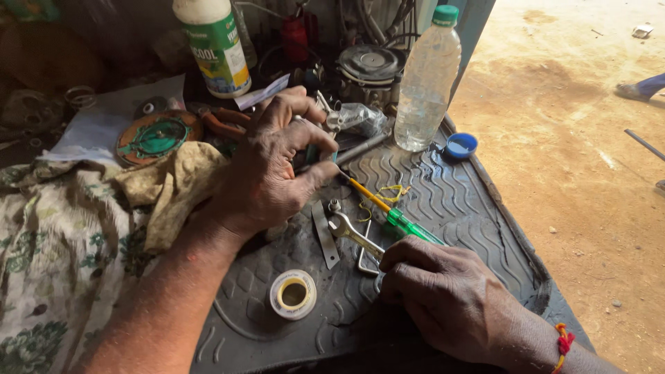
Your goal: The person disassembles a mechanical part using a screwdriver and a wrench, pours liquid from a plastic bottle onto the components, and wipes them with a cloth.
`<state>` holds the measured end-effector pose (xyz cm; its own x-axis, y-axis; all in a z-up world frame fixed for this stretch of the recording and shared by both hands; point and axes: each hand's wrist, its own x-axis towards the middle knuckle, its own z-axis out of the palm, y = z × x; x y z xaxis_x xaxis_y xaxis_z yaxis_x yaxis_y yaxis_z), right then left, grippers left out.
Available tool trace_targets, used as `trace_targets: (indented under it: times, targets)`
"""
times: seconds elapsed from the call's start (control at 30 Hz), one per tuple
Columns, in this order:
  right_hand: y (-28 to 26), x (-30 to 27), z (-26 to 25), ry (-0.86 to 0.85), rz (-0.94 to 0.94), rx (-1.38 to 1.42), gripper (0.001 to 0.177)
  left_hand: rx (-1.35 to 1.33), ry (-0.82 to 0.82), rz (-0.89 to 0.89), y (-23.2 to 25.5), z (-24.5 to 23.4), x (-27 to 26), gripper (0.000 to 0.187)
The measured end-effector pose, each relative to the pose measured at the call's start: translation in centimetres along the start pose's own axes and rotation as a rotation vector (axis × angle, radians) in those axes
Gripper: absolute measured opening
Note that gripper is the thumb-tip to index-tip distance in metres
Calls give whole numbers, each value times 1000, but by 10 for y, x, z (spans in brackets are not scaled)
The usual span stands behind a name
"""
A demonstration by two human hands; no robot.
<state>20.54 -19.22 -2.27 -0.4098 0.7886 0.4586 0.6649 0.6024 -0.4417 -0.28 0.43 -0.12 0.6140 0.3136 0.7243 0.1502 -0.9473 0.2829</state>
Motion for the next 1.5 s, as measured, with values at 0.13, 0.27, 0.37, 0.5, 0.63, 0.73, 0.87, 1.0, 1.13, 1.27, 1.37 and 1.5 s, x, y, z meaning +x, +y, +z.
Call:
trace_targets:
  times: [0.13, 0.27, 0.37, 0.5, 0.63, 0.73, 0.87, 1.0, 1.13, 1.27, 1.37, 1.5]
  targets:
    - [0, 1, -1, 51, -20, -25, 20, -25, 21, -68, 0, 6, 3, 39]
    - [-3, 0, 3, 94, 7, -136, 19, 46, -8, -11, -1, 4, -1, 38]
    - [-4, 1, 3, 84, -12, -192, 17, 33, -31, 15, -1, -1, 0, 35]
    - [-4, 0, 3, 59, 2, -185, 16, 15, -14, -76, 3, 4, 4, 24]
    - [-3, 1, 4, 65, -20, -201, 16, -18, 33, -144, 4, 8, 5, 36]
    - [-3, 0, 3, 73, -29, -210, 16, -1, -1, -37, 2, 3, 2, 34]
    - [2, -2, 6, 72, -27, -220, 15, 20, 5, -5, 0, 2, 2, 25]
    - [4, -13, 10, 102, -11, -200, 17, -10, 37, -115, 5, 8, 3, 35]
    - [12, -1, -14, 421, 180, -198, 34, 53, 15, -16, 8, 0, 7, 37]
    - [74, 42, -74, 619, 356, -487, 57, 25, 0, -34, 7, 0, 2, 30]
    - [143, 93, -105, 564, 284, -136, 94, -6, 9, -47, 6, -2, 4, 27]
    - [182, 122, -101, 415, 502, -5, 95, 0, -17, -77, 7, -2, 2, 26]
